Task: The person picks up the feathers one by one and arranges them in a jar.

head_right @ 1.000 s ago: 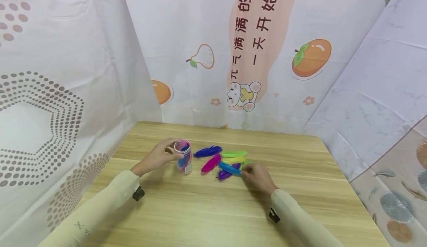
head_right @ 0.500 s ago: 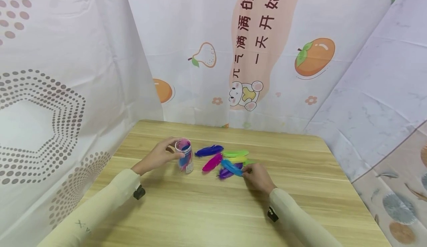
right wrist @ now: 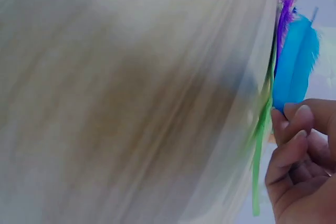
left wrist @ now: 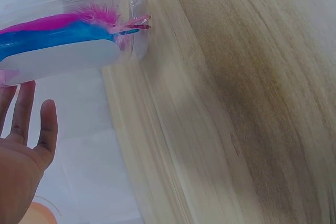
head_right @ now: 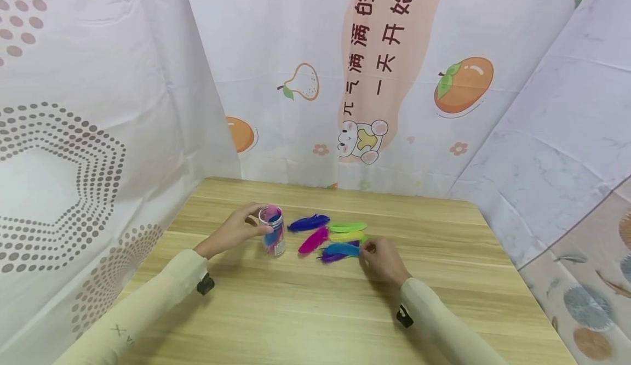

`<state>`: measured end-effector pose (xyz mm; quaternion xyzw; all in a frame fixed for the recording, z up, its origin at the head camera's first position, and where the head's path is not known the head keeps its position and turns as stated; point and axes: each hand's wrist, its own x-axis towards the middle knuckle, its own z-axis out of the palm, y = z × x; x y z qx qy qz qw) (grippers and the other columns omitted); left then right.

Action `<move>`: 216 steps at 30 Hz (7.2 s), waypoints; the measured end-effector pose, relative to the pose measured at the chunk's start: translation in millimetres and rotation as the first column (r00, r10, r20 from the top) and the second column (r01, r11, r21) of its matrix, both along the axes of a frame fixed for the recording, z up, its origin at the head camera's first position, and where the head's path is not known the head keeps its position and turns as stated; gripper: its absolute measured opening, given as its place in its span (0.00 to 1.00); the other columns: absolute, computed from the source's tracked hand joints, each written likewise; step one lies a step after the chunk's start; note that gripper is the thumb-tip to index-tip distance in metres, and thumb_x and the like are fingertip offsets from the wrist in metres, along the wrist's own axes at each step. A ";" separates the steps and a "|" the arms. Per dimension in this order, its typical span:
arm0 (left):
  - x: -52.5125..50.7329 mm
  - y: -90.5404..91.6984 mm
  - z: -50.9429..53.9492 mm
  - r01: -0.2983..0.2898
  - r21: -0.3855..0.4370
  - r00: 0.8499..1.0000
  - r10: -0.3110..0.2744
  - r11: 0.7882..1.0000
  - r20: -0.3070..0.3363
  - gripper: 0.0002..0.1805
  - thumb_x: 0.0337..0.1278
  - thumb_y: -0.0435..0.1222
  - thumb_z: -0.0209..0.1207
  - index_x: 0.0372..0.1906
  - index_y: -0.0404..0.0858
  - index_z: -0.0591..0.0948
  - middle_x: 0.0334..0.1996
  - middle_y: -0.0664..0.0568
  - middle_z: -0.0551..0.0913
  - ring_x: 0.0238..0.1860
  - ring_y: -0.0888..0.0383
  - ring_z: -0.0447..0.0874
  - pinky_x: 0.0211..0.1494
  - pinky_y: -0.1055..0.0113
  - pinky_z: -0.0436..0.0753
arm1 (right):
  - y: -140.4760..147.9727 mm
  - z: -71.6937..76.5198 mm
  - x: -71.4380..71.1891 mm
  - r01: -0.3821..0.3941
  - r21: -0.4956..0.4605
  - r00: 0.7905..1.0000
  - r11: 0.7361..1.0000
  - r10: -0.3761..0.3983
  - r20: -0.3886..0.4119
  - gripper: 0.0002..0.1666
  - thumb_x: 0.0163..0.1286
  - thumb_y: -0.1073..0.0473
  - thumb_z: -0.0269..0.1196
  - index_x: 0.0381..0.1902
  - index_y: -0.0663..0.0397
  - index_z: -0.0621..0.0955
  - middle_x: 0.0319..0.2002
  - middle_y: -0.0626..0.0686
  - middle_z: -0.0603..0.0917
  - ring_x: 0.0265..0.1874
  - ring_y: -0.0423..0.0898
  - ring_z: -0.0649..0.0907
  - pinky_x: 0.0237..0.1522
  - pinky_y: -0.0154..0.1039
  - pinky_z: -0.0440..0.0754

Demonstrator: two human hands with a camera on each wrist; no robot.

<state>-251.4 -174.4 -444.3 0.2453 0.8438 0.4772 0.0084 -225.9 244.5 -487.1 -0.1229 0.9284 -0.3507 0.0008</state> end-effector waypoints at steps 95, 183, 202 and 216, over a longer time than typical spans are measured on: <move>4.0 1.9 1.3 0.004 0.015 1.000 -0.004 1.000 -0.018 0.28 0.63 0.52 0.69 0.67 0.54 0.78 0.53 0.60 0.80 0.54 0.56 0.76 0.55 0.53 0.79 | -13.6 78.2 -21.0 -0.104 -0.085 0.978 0.991 0.086 -0.192 0.10 0.75 0.51 0.66 0.45 0.49 0.88 0.23 0.46 0.82 0.20 0.53 0.80 0.21 0.37 0.75; 5.1 3.6 2.0 -0.006 0.003 1.000 0.006 1.000 -0.009 0.31 0.64 0.53 0.68 0.70 0.54 0.75 0.55 0.60 0.80 0.55 0.57 0.77 0.57 0.53 0.80 | -114.3 122.0 -38.5 -0.260 -0.086 0.868 0.962 0.194 -0.457 0.05 0.73 0.58 0.68 0.43 0.51 0.88 0.21 0.45 0.75 0.18 0.43 0.69 0.23 0.37 0.68; 0.3 1.7 -0.6 -0.003 -0.001 1.000 0.003 1.000 0.004 0.30 0.64 0.53 0.68 0.69 0.56 0.76 0.53 0.59 0.80 0.54 0.57 0.77 0.56 0.53 0.79 | -141.3 119.9 -38.4 -0.336 -0.003 0.823 0.942 0.293 -0.487 0.06 0.74 0.60 0.67 0.44 0.53 0.89 0.25 0.44 0.78 0.20 0.40 0.71 0.25 0.36 0.70; -0.8 3.3 1.2 -0.003 -0.009 1.000 0.003 1.000 0.000 0.30 0.64 0.54 0.67 0.69 0.56 0.76 0.56 0.60 0.79 0.54 0.56 0.77 0.55 0.53 0.80 | -164.4 115.7 -31.8 -0.393 0.045 0.825 0.918 0.374 -0.424 0.06 0.73 0.62 0.67 0.45 0.52 0.89 0.32 0.43 0.83 0.20 0.40 0.74 0.23 0.33 0.73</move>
